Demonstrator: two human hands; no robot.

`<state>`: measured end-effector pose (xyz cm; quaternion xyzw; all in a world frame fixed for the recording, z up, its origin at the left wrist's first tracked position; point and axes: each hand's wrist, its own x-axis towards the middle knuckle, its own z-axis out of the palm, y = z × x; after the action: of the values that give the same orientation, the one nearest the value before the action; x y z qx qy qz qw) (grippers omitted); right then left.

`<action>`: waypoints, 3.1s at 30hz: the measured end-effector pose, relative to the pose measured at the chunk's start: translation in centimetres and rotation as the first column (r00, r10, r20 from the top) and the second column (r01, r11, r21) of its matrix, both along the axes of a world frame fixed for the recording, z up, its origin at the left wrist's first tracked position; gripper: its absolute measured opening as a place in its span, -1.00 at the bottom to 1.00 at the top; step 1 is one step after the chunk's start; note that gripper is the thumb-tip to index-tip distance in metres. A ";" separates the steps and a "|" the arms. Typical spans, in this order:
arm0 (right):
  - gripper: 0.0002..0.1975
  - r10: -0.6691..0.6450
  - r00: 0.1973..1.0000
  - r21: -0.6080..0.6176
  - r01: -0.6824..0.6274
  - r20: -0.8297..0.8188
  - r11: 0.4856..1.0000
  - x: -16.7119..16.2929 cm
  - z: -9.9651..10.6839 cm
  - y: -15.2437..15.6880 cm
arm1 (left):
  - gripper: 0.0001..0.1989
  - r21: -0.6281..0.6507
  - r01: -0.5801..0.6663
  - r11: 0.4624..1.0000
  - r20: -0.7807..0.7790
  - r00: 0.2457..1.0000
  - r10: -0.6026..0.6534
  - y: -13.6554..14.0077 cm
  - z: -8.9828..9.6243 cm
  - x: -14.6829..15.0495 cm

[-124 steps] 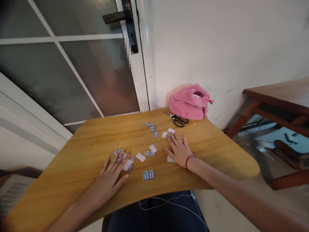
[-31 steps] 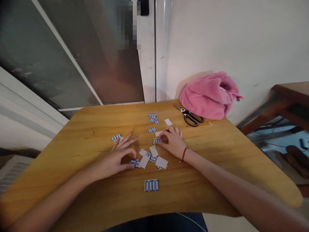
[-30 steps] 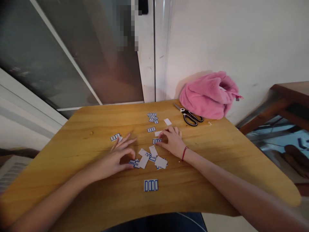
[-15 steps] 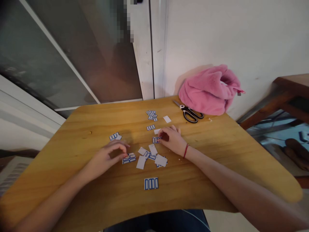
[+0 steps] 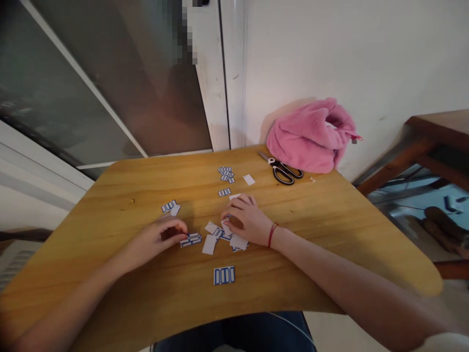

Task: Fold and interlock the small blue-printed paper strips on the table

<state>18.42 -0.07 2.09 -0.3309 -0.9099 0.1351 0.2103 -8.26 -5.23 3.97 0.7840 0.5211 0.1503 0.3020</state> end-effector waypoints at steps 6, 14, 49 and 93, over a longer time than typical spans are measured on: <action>-0.66 0.028 0.999 -0.064 -0.026 0.031 0.998 -0.6 -0.1 -0.3 | -0.82 0.052 0.048 0.997 -0.093 0.995 -0.044 -0.2 0.0 0.0; -0.77 0.036 0.995 -0.133 -0.023 0.097 0.991 -1.1 -0.3 -0.3 | -0.86 0.010 0.097 0.995 -0.086 0.992 -0.095 -0.2 0.1 0.1; -0.74 -0.106 0.888 -0.437 -0.114 -0.448 0.892 -0.6 0.4 -0.1 | -0.76 -0.166 -0.046 0.985 0.320 0.942 0.098 0.1 -0.8 4.6; -0.61 -0.362 0.809 -0.397 0.176 -0.463 0.901 -1.6 -1.2 12.9 | -0.66 -0.381 -0.101 0.919 0.733 0.573 0.366 1.2 -3.0 5.3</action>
<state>16.82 12.88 0.91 -0.4394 -0.7233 0.3415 0.4087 -2.95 -3.99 0.99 0.5038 0.4491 0.4402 0.5922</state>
